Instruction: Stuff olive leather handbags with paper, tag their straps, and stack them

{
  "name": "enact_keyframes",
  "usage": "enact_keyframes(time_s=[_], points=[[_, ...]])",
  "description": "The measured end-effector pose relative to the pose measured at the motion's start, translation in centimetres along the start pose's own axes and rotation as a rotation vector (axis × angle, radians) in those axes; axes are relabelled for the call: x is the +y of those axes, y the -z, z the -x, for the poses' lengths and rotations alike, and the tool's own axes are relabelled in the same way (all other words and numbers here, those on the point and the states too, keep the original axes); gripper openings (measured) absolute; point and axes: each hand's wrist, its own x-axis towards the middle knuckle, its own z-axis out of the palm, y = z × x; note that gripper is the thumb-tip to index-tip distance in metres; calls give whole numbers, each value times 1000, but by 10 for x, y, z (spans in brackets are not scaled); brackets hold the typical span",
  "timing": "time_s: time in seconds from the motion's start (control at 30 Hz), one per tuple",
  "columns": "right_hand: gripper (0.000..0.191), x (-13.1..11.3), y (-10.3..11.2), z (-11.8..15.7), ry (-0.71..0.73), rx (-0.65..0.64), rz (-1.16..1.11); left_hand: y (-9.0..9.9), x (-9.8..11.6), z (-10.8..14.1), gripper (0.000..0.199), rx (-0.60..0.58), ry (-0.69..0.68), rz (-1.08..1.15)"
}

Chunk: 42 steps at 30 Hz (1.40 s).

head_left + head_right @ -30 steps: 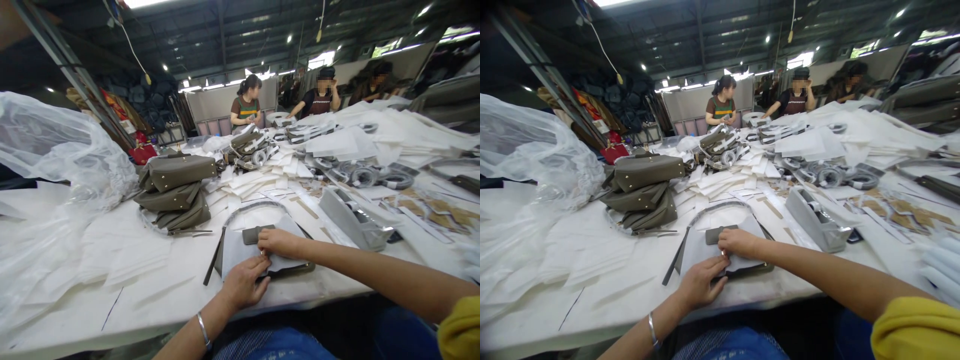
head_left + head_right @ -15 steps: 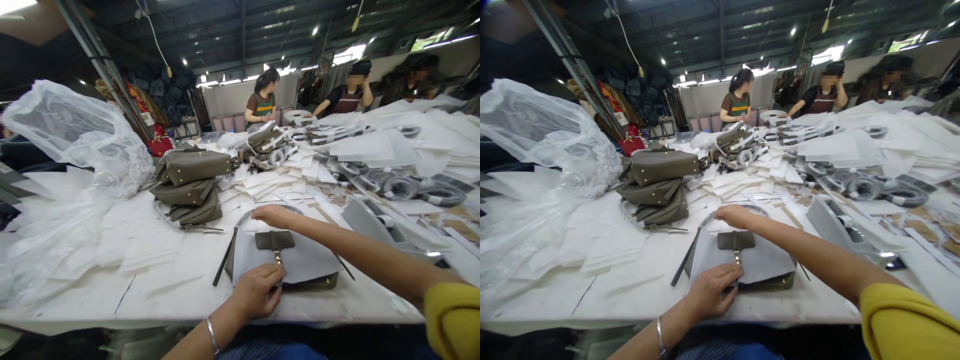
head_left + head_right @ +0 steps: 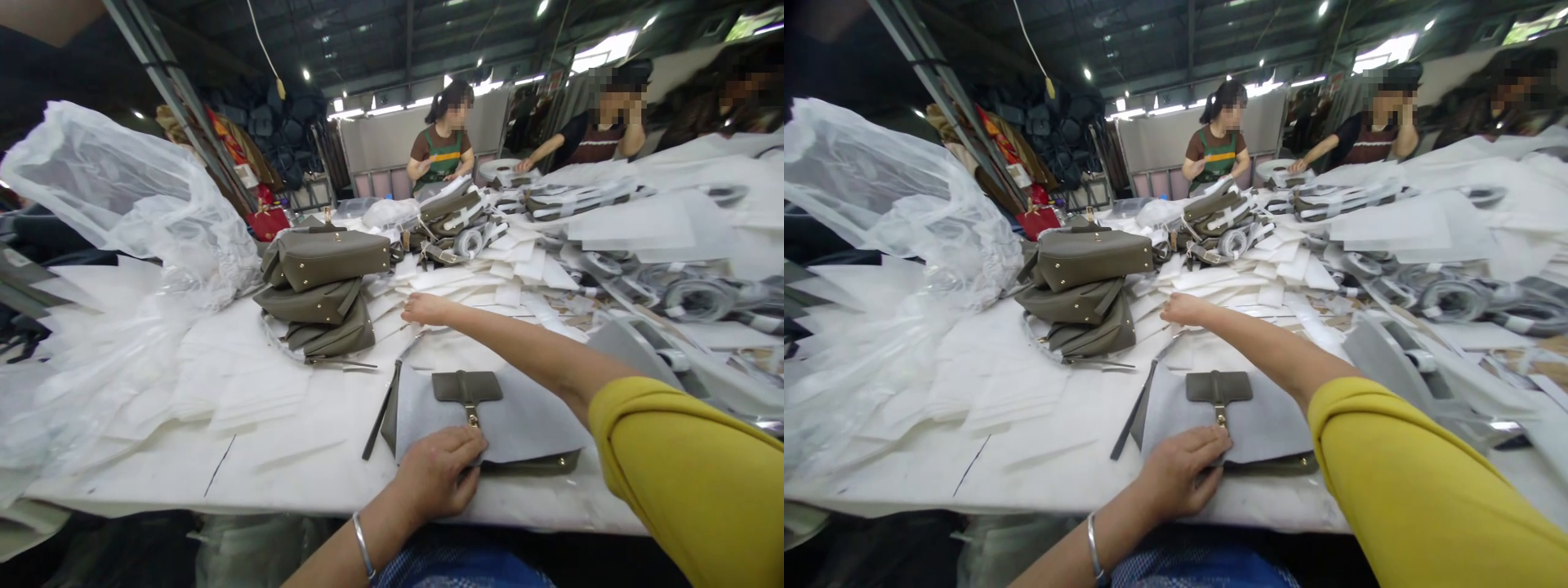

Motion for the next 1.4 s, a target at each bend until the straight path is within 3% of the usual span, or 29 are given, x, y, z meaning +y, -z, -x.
enact_keyframes(time_s=[0.1,0.2,0.33,0.43,0.57,0.67,0.73,0.8,0.93,1.2,1.4], points=[[10,4,21,15,-16,46,40,0,0,0,45,2,-3,-3],[21,-6,49,39,-67,125,71,0,0,0,45,-3,-1,-15],[28,-42,91,90,-255,323,44,1,0,-1,46,-24,13,-26],[28,-77,109,133,-359,264,-217,1,0,0,48,-42,5,-38],[34,-121,91,173,-332,85,-588,-1,-1,3,47,-57,16,-48],[37,-146,58,186,-459,59,-622,-2,-1,4,48,-69,34,-71],[32,-157,41,192,-434,78,-635,-2,-1,4,49,-68,24,-84],[30,-161,32,197,-341,102,-647,-3,0,4,51,-61,12,-86],[50,-164,37,207,-218,83,-569,-3,0,4,58,-59,2,-88],[43,-168,33,211,-84,114,-448,-4,0,6,51,-77,-1,-121],[43,-169,21,213,-36,157,-460,-3,-1,10,54,-73,-92,-174]])
